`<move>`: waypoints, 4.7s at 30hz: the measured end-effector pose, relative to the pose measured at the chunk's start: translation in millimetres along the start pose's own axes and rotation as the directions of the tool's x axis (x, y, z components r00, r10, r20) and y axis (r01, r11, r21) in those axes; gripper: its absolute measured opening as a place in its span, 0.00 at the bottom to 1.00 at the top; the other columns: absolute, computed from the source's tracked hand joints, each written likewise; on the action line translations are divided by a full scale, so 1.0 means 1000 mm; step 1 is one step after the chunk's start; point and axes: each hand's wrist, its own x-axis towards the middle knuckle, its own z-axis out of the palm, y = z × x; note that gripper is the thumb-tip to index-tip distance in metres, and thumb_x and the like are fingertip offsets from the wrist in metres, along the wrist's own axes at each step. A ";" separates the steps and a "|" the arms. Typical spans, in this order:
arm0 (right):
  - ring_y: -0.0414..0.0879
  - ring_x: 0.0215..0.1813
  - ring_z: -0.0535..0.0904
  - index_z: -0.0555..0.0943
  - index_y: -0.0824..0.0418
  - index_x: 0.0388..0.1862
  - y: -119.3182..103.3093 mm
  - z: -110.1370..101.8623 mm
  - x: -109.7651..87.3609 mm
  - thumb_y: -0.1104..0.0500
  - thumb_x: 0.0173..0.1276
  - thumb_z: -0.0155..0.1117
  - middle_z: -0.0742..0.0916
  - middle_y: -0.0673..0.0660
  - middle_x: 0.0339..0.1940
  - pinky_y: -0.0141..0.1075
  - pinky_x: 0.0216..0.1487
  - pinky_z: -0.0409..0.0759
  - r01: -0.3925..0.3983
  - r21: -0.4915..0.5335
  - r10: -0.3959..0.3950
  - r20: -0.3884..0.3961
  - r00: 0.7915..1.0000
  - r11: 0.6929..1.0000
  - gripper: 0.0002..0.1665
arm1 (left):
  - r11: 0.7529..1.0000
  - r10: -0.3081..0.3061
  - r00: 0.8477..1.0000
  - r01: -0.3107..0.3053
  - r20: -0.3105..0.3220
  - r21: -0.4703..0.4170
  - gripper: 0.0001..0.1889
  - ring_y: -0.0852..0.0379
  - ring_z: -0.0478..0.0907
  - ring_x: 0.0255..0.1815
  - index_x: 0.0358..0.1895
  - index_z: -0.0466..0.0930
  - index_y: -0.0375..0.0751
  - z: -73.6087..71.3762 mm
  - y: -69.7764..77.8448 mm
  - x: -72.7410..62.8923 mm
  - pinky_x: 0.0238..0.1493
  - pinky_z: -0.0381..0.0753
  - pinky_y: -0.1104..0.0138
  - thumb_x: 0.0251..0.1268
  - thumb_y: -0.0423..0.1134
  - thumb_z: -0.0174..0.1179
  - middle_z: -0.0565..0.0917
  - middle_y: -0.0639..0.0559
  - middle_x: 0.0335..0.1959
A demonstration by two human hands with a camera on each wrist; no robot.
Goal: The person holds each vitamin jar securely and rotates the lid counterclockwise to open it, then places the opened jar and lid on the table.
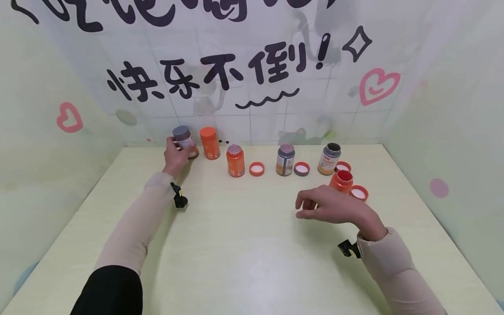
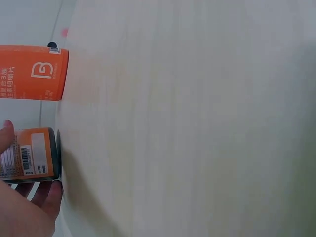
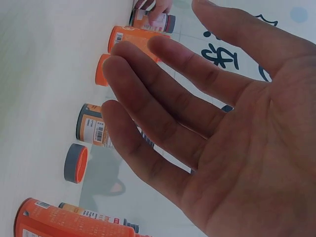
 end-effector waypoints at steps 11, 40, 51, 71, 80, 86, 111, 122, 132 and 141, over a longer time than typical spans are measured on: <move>0.39 0.39 0.82 0.84 0.50 0.47 -0.002 0.001 0.001 0.48 0.73 0.68 0.88 0.45 0.37 0.35 0.44 0.82 -0.012 0.009 0.012 0.018 1.000 1.000 0.10 | 1.000 -0.019 0.999 0.019 0.033 -0.007 0.40 0.44 0.69 0.66 0.77 0.50 0.49 -0.004 0.002 -0.039 0.66 0.76 0.51 0.71 0.55 0.59 0.68 0.39 0.72; 0.40 0.40 0.83 0.83 0.55 0.53 0.000 0.004 0.002 0.49 0.73 0.67 0.89 0.47 0.39 0.36 0.45 0.82 -0.009 0.020 0.009 0.014 1.000 1.000 0.15 | 0.977 0.092 0.892 0.006 0.443 -0.215 0.43 0.39 0.64 0.75 0.81 0.51 0.47 0.061 0.032 -0.163 0.80 0.59 0.40 0.65 0.30 0.61 0.67 0.39 0.75; 0.40 0.39 0.83 0.76 0.59 0.64 -0.002 0.006 0.007 0.49 0.74 0.67 0.89 0.48 0.38 0.36 0.45 0.82 0.000 0.007 0.000 -0.050 0.999 1.000 0.26 | 0.983 0.112 0.838 -0.016 0.533 -0.181 0.37 0.42 0.70 0.69 0.74 0.65 0.49 0.091 0.045 -0.190 0.77 0.64 0.42 0.61 0.30 0.67 0.75 0.44 0.69; 0.43 0.43 0.83 0.66 0.53 0.76 -0.011 0.020 0.018 0.30 0.70 0.62 0.88 0.53 0.46 0.36 0.41 0.82 -0.099 0.005 0.098 -0.146 0.984 0.995 0.45 | 0.983 0.185 0.614 -0.106 0.767 -0.152 0.31 0.47 0.82 0.42 0.63 0.70 0.49 0.132 0.057 -0.226 0.29 0.90 0.54 0.56 0.29 0.69 0.76 0.41 0.49; 0.42 0.33 0.80 0.77 0.50 0.64 -0.014 0.029 0.023 0.27 0.70 0.59 0.87 0.49 0.36 0.35 0.32 0.77 -0.138 -0.105 0.109 -0.243 0.964 0.985 0.37 | 0.991 0.126 0.624 -0.113 0.771 -0.070 0.28 0.49 0.83 0.39 0.62 0.73 0.45 0.137 0.062 -0.233 0.28 0.90 0.56 0.58 0.35 0.74 0.78 0.42 0.50; 0.46 0.28 0.74 0.78 0.53 0.56 -0.016 0.035 0.026 0.25 0.70 0.55 0.80 0.50 0.25 0.36 0.26 0.66 -0.186 -0.175 0.130 -0.288 0.949 0.967 0.36 | 0.989 0.130 0.661 -0.139 0.739 -0.050 0.26 0.50 0.85 0.32 0.58 0.75 0.50 0.138 0.063 -0.236 0.26 0.89 0.55 0.57 0.38 0.75 0.79 0.43 0.48; 0.48 0.21 0.72 0.77 0.55 0.21 -0.021 0.051 0.035 0.24 0.72 0.46 0.75 0.53 0.16 0.35 0.22 0.63 -0.402 -0.091 0.344 -0.370 0.863 0.911 0.40 | 0.970 0.210 0.550 -0.220 0.808 -0.103 0.29 0.50 0.81 0.46 0.66 0.66 0.49 0.135 0.060 -0.235 0.30 0.89 0.60 0.66 0.36 0.69 0.78 0.43 0.56; 0.47 0.22 0.72 0.78 0.54 0.21 -0.017 0.052 0.039 0.26 0.72 0.51 0.76 0.52 0.16 0.35 0.25 0.64 -0.330 -0.068 0.280 -0.389 0.878 0.941 0.36 | 0.974 0.211 0.493 -0.176 0.844 -0.141 0.26 0.51 0.81 0.45 0.64 0.67 0.54 0.132 0.059 -0.229 0.33 0.89 0.60 0.67 0.34 0.67 0.77 0.45 0.54; 0.46 0.24 0.72 0.79 0.53 0.24 -0.013 0.050 0.038 0.29 0.72 0.54 0.76 0.51 0.18 0.35 0.26 0.64 -0.255 -0.091 0.205 -0.371 0.906 0.963 0.32 | 0.975 0.217 0.471 -0.155 0.855 -0.162 0.27 0.50 0.80 0.48 0.65 0.66 0.51 0.132 0.058 -0.228 0.35 0.90 0.60 0.66 0.33 0.67 0.76 0.45 0.55; 0.45 0.25 0.72 0.79 0.52 0.30 -0.008 0.049 0.038 0.28 0.72 0.55 0.75 0.50 0.19 0.35 0.26 0.64 -0.215 -0.114 0.166 -0.337 0.927 0.970 0.30 | 0.971 0.230 0.464 -0.168 0.855 -0.171 0.27 0.51 0.81 0.44 0.64 0.66 0.47 0.131 0.058 -0.227 0.33 0.90 0.60 0.65 0.31 0.67 0.77 0.43 0.51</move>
